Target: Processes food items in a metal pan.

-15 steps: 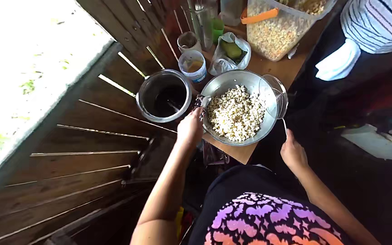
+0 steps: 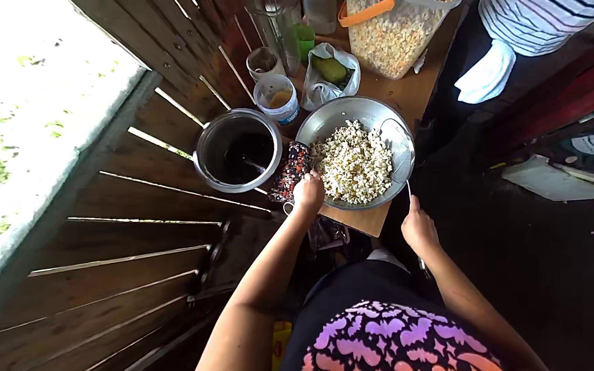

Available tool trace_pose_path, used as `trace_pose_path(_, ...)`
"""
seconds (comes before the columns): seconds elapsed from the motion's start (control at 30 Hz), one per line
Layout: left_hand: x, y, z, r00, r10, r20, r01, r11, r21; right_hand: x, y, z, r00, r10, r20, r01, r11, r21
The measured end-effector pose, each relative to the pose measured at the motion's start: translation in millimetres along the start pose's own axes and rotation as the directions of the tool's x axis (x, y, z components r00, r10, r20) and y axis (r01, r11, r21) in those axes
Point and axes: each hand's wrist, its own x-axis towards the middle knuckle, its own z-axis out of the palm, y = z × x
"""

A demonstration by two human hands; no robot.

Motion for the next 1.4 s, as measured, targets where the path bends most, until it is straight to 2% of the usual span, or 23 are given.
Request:
trace_pose_path(0.07, -7, -4, 2, 0.999, 0.033, 0.026, -0.032, 0.999, -0.014, -5, 2, 2, 0.995, 0.031, 0.091, -0.043, 0.991, 0.126)
trace_pose_path(0.23, -21, -1, 5, 0.996, 0.065, 0.057, -0.063, 0.998, -0.023, -27, 8, 11, 0.999, 0.004, 0.037, -0.014, 0.959, 0.281)
trace_pose_path(0.63, -26, 32, -8, 0.99, 0.081, 0.112, -0.081, 0.997, -0.005, -13, 0, 32, 0.997, -0.072, -0.009, 0.07, 0.921, 0.384)
trace_pose_path(0.8, -23, 35, -6, 0.992, 0.054, 0.111, -0.052, 0.998, -0.026, -25, 10, 40, 0.992, -0.128, 0.005, 0.114, 0.904, 0.411)
trace_pose_path(1.13, -20, 40, -3, 0.995, 0.031, 0.097, -0.022, 0.995, -0.099, -9, -11, 54, 0.973, -0.23, 0.023, 0.188, 0.846, 0.499)
trace_pose_path(1.27, -17, 46, -6, 0.996, 0.04, 0.08, -0.032, 0.995, -0.094, 20, -27, 71, 0.958, -0.282, 0.052, 0.183, 0.742, 0.645)
trace_pose_path(1.33, -16, 53, -10, 0.997, 0.036, 0.066, -0.031, 0.996, -0.081, 29, -28, 73, 0.953, -0.292, 0.077, 0.129, 0.625, 0.77)
trace_pose_path(1.4, -16, 58, -16, 0.997, 0.041, 0.058, -0.036, 0.996, -0.077, 29, -26, 64, 0.947, -0.302, 0.113, 0.04, 0.458, 0.888)
